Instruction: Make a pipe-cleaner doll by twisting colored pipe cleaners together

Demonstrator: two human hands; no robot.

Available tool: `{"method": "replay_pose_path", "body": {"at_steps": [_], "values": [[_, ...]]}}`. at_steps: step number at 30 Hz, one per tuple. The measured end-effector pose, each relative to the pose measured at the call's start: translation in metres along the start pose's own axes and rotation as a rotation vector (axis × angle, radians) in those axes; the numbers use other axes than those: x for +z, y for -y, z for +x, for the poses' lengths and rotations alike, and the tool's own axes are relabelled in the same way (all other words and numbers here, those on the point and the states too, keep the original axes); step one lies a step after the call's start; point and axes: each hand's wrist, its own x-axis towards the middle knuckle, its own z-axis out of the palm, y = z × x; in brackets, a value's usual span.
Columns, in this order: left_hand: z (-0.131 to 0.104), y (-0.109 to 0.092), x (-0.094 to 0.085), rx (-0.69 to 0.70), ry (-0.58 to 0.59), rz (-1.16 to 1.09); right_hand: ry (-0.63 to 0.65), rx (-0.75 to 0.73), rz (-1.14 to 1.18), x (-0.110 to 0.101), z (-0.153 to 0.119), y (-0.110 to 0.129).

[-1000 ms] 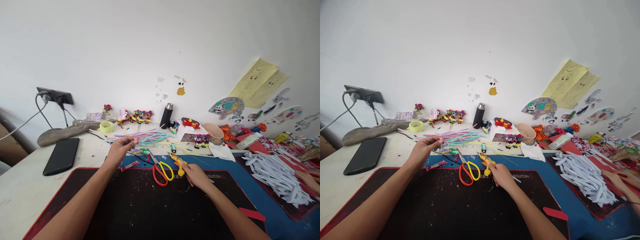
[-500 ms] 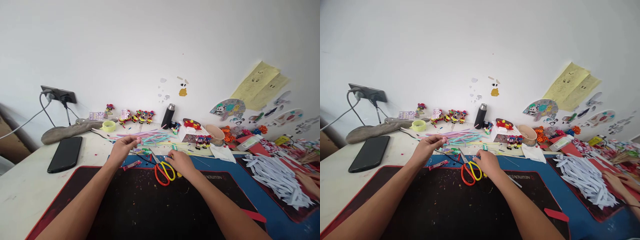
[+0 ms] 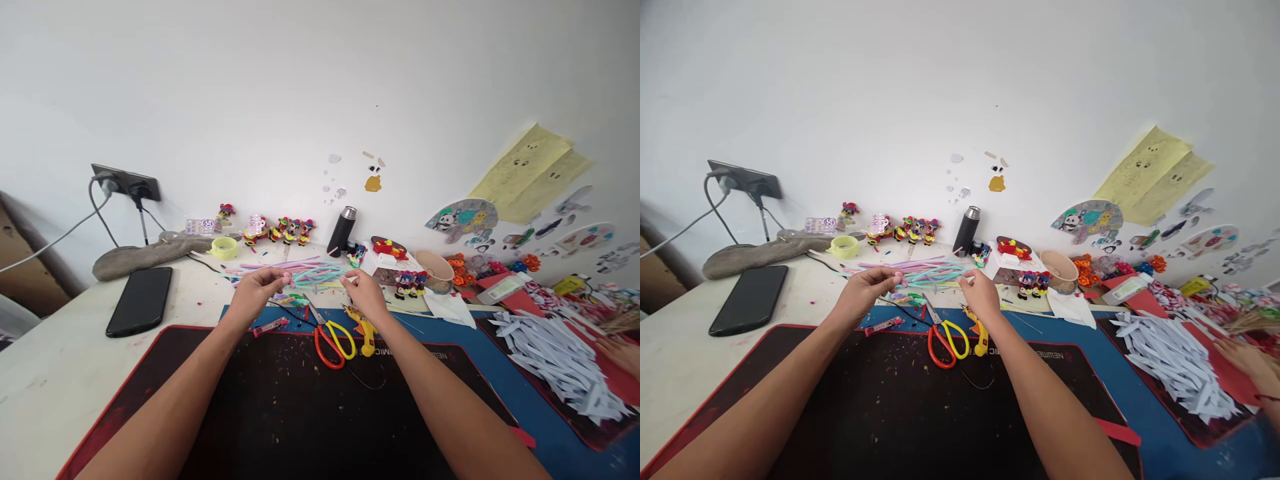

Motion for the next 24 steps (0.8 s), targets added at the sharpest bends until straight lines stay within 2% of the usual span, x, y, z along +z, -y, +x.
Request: {"method": "replay_pose_path", "body": {"at_steps": [2, 5, 9, 12, 16, 19, 22, 24], "values": [[-0.001, -0.001, 0.000, 0.000, 0.010, -0.002, -0.040, -0.008, 0.042, 0.000, 0.002, 0.005], [-0.001, -0.002, 0.001, -0.012, 0.024, -0.008, -0.014, -0.102, -0.013, 0.008, -0.004, 0.020], [-0.001, 0.000, 0.002, -0.025, 0.025, -0.023, 0.015, -0.142, -0.030, 0.020, -0.008, 0.036], [0.000, 0.002, 0.002, -0.023, 0.031, -0.030, 0.008, -0.114, -0.004, 0.019, 0.003, 0.033], [0.000, 0.004, 0.001, -0.016, 0.065, -0.008, -0.056, 0.000, 0.052, 0.007, 0.026, 0.018], [0.000, 0.005, 0.001, -0.008, 0.071, 0.005, -0.098, 0.032, 0.066, 0.004, 0.029, 0.014], [0.000, 0.005, 0.002, -0.011, 0.072, 0.005, -0.029, -0.050, 0.090, 0.010, 0.016, 0.024], [0.000, 0.004, 0.002, -0.017, 0.070, 0.002, 0.049, -0.194, 0.044, 0.017, 0.005, 0.035]]}}
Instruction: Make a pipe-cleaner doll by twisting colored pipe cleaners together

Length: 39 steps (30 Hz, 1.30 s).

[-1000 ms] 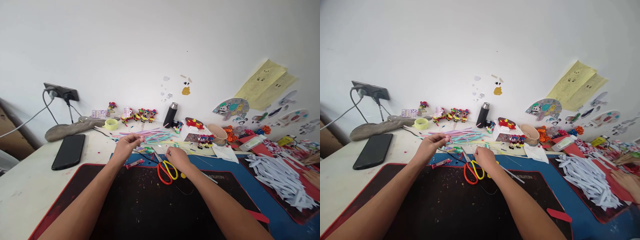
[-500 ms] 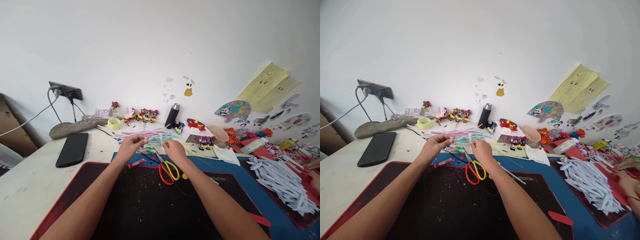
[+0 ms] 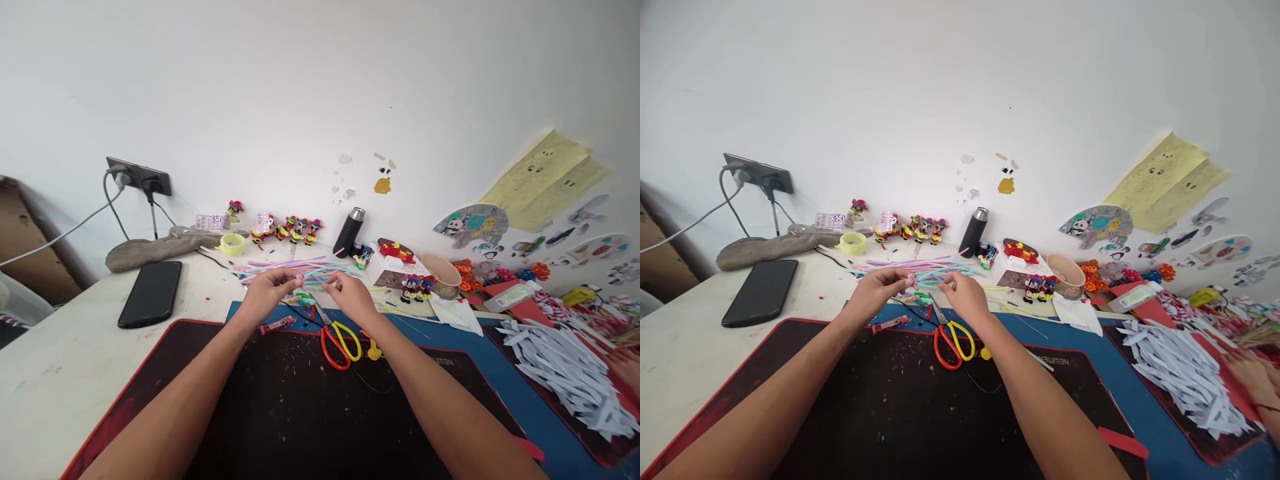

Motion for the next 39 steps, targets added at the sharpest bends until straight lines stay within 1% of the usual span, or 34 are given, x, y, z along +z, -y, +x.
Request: {"method": "replay_pose_path", "body": {"at_steps": [1, 3, 4, 7, 14, 24, 32, 39], "values": [[0.000, -0.001, 0.000, -0.006, -0.001, -0.003, 0.033, -0.070, -0.062, 0.004, -0.003, 0.006], [0.000, -0.002, 0.001, -0.018, -0.006, -0.010, 0.083, -0.132, -0.181, 0.010, -0.007, 0.017], [0.000, -0.002, 0.001, -0.023, -0.008, -0.012, 0.110, -0.133, -0.224, 0.013, -0.007, 0.021], [0.000, -0.002, 0.000, -0.031, -0.009, -0.010, 0.138, -0.129, -0.249, 0.019, -0.004, 0.025], [0.000, -0.001, 0.000, -0.034, 0.014, -0.020, 0.177, -0.129, -0.270, 0.032, -0.006, 0.021], [0.000, -0.001, 0.001, -0.060, 0.008, -0.035, 0.171, -0.133, -0.235, 0.035, -0.015, 0.018], [0.001, 0.002, 0.002, -0.075, -0.009, -0.010, 0.162, -0.101, -0.218, 0.042, -0.011, 0.019], [0.001, 0.004, 0.001, -0.082, -0.008, 0.005, 0.117, -0.091, -0.159, 0.049, -0.013, 0.015]]}}
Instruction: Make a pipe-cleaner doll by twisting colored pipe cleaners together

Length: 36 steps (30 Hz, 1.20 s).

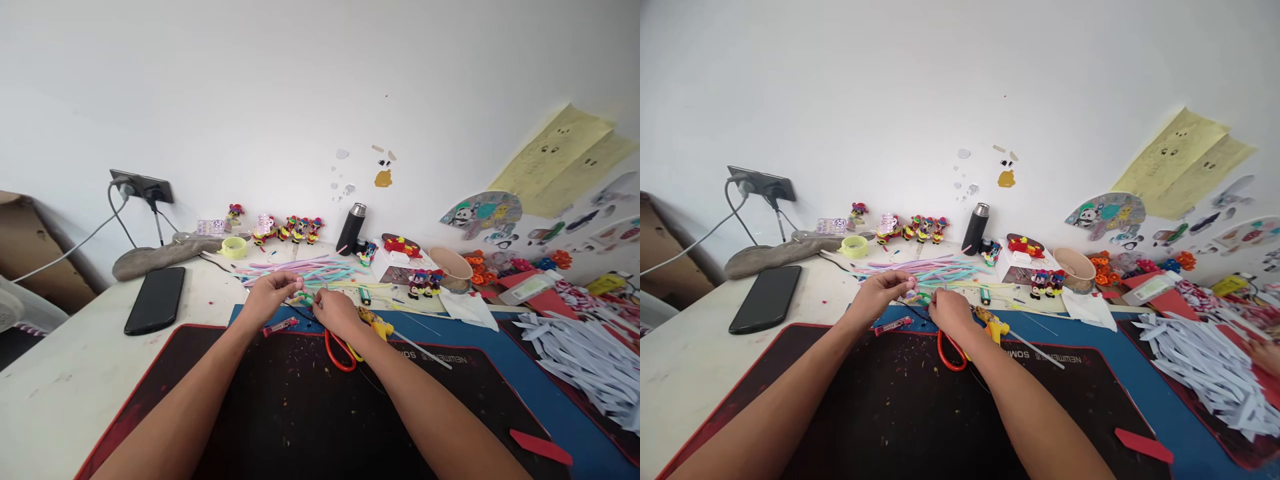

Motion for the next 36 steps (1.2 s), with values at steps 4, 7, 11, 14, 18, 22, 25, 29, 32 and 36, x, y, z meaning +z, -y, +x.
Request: {"method": "replay_pose_path", "body": {"at_steps": [4, 7, 11, 14, 18, 22, 25, 29, 32, 36], "values": [[0.001, 0.001, 0.000, -0.015, -0.013, 0.012, -0.054, 0.017, 0.055, 0.002, -0.002, -0.005], [0.002, 0.002, 0.000, -0.022, -0.030, 0.025, -0.109, 0.069, 0.239, 0.000, -0.001, -0.008], [0.004, 0.005, 0.000, -0.039, -0.047, 0.057, -0.154, 0.166, 0.670, -0.007, -0.001, -0.007], [0.003, 0.007, 0.000, -0.052, -0.058, 0.059, -0.159, 0.141, 0.916, -0.009, 0.000, -0.003], [0.003, 0.009, 0.001, -0.069, -0.058, 0.020, -0.140, 0.070, 1.082, -0.007, -0.001, 0.004], [0.004, 0.011, 0.001, -0.064, -0.020, 0.029, -0.111, 0.054, 1.133, -0.002, -0.003, 0.007], [0.004, 0.013, 0.002, -0.069, 0.006, 0.014, -0.083, 0.034, 1.169, 0.001, -0.005, 0.007], [0.004, 0.014, 0.004, -0.092, 0.043, -0.047, -0.066, 0.028, 1.202, 0.005, -0.006, 0.006], [0.003, 0.015, 0.006, -0.116, 0.061, -0.112, -0.064, 0.032, 1.204, 0.006, -0.006, 0.005], [0.002, 0.016, 0.006, -0.161, 0.051, -0.158, -0.061, 0.037, 1.188, 0.008, -0.006, 0.003]]}}
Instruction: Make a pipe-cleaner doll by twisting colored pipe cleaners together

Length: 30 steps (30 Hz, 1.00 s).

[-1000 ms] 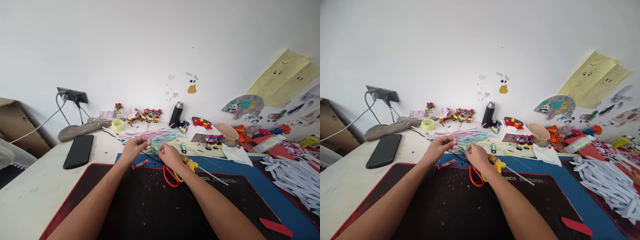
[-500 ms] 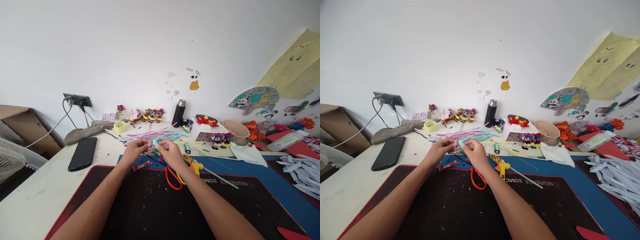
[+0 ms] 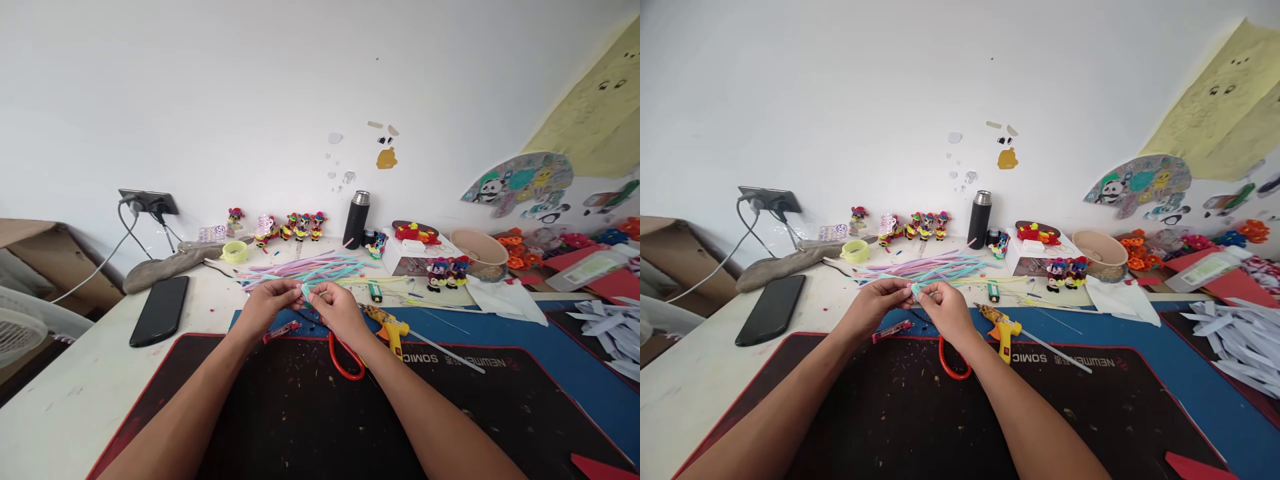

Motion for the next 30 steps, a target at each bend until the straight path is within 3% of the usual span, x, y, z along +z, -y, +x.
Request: {"method": "replay_pose_path", "body": {"at_steps": [7, 24, 30], "values": [[-0.003, 0.000, 0.002, -0.074, 0.004, -0.023, -0.018, -0.043, -0.093, -0.004, -0.004, -0.002], [-0.006, 0.000, 0.015, -0.028, -0.001, 0.198, -0.054, -0.117, -0.334, -0.001, -0.013, 0.000], [-0.005, 0.000, 0.013, -0.018, -0.108, 0.166, -0.053, -0.091, -0.231, -0.005, -0.016, 0.000]]}}
